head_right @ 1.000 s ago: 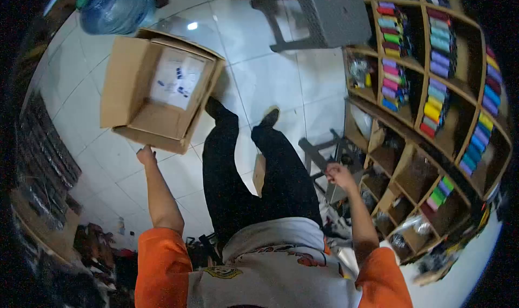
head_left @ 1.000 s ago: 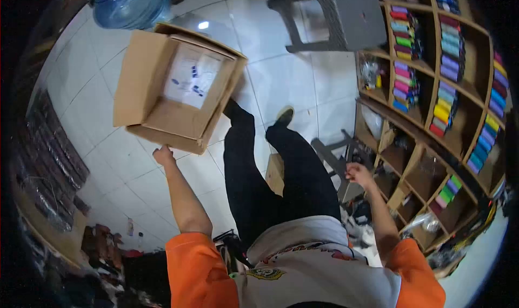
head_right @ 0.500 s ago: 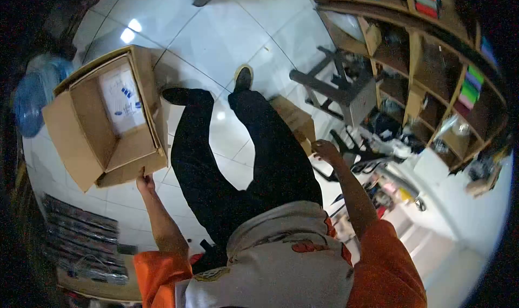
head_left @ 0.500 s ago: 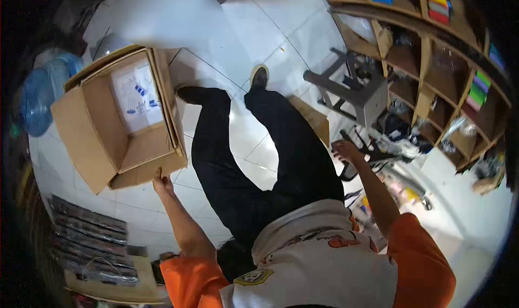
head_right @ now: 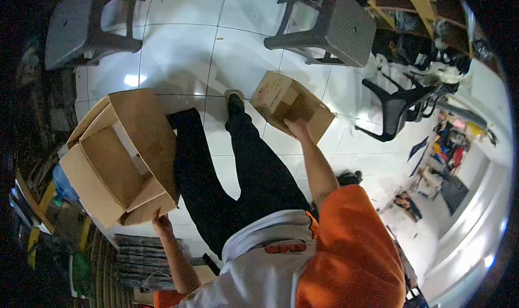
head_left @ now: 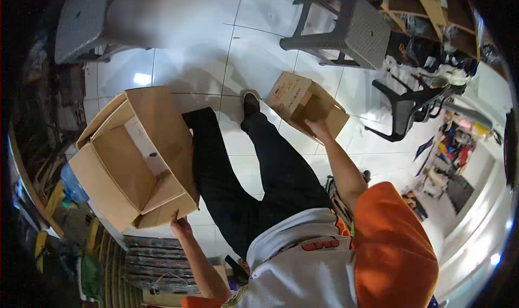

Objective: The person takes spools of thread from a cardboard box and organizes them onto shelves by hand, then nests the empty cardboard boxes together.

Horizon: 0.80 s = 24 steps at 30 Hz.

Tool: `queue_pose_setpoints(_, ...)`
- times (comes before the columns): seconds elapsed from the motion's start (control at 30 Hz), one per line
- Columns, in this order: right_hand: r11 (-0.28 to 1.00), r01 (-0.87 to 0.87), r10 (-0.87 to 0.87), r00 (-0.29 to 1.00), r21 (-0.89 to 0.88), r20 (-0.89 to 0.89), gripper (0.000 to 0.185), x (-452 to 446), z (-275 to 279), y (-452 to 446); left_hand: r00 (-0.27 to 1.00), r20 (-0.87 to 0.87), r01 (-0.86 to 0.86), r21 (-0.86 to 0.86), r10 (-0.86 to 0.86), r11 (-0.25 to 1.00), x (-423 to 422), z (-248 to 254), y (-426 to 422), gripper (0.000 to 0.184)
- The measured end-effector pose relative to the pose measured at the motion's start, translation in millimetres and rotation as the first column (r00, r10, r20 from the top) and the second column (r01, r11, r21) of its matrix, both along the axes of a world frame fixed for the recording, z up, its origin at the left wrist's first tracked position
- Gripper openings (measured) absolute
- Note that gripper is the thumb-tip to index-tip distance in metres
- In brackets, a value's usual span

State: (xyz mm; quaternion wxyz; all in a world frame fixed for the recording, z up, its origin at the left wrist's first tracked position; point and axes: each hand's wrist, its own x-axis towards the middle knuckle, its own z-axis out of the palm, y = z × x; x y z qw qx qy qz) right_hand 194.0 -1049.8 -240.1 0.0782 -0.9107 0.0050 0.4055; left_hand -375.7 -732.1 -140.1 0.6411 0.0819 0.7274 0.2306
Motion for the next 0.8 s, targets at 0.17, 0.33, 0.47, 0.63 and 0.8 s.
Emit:
queue_pose_setpoints(0.17, 0.9, 0.435, -0.431, 0.896, 0.022, -0.105, 0.042, 2, -70, 20, 0.981, -0.112, 0.167, 0.085, -0.157, 0.982, 40, 25, -11, 0.028)
queue_pose_setpoints(0.33, 0.779, 0.597, -0.502, 0.777, 0.191, -0.38, 0.035, 7, -91, 69, 0.997, 0.002, 0.07, 0.204, -0.072, 0.976, 57, 36, -16, 0.016)
queue_pose_setpoints(0.47, 0.713, 0.691, -0.652, 0.716, 0.118, -0.249, 0.035, 6, -112, 78, 0.988, -0.15, 0.018, 0.294, 0.028, 0.956, 115, 100, -22, 0.015)
queue_pose_setpoints(0.63, 0.777, 0.569, -0.501, 0.818, 0.27, -0.283, 0.04, 8, -60, 73, 0.986, -0.153, -0.002, 0.368, 0.062, 0.93, 121, 194, -4, 0.015)
queue_pose_setpoints(0.8, 0.994, -0.106, 0.105, 0.994, 0.034, 0.031, 0.038, 24, 21, 8, 0.999, -0.035, 0.0, 0.426, 0.017, 0.905, 154, 263, 63, 0.006)
